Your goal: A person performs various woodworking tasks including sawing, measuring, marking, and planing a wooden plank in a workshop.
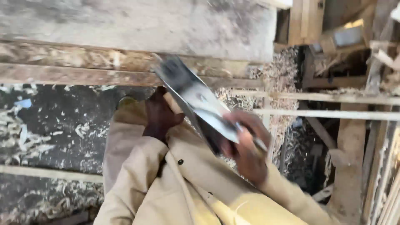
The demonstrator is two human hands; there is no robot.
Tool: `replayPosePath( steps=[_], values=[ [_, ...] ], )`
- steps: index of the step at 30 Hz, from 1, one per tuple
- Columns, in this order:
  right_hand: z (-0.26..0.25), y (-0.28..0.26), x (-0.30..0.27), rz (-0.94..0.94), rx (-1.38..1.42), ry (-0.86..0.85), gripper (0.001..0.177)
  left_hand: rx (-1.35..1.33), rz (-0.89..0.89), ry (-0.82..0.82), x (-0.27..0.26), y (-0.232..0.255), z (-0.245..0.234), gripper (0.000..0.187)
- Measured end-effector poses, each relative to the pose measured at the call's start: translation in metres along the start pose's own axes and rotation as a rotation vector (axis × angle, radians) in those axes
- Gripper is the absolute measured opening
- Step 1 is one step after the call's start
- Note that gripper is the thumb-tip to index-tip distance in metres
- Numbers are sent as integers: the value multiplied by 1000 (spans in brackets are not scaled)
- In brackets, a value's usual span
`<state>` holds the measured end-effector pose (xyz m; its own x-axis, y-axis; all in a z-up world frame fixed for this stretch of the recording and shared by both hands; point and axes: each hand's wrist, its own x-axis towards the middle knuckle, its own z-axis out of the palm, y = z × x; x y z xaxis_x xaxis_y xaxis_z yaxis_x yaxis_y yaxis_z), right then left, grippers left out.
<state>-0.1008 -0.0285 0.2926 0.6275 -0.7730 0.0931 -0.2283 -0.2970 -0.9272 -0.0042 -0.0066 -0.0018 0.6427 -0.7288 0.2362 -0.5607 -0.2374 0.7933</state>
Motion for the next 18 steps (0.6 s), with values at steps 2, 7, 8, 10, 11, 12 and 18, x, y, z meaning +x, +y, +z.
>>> replayPosePath(
  steps=[2, 7, 8, 10, 11, 12, 18],
  values=[
    [-7, -2, -37, 161, -28, -7, 42, 8, -87, -48, -28, 11, -25, 91],
    [11, 15, 7, -10, 101, -71, 40, -95, -130, -115, -8, 22, -33, 70],
    [11, 5, 16, 9, 84, -43, 40, -114, -121, -147, -16, 33, -36, 70],
    [27, -4, 47, -38, 251, -130, 35, -125, -70, -34, -6, 27, -41, 72],
    [19, -4, 51, -50, 260, -147, 35, -113, -73, -15, -4, 30, -39, 72],
    [12, -5, 53, -27, 266, -72, 37, -132, -144, -109, -2, 31, -39, 72],
    [13, -25, 53, -77, 99, 84, 47, -400, -316, -411, 0, 47, -85, 65]
  ],
)
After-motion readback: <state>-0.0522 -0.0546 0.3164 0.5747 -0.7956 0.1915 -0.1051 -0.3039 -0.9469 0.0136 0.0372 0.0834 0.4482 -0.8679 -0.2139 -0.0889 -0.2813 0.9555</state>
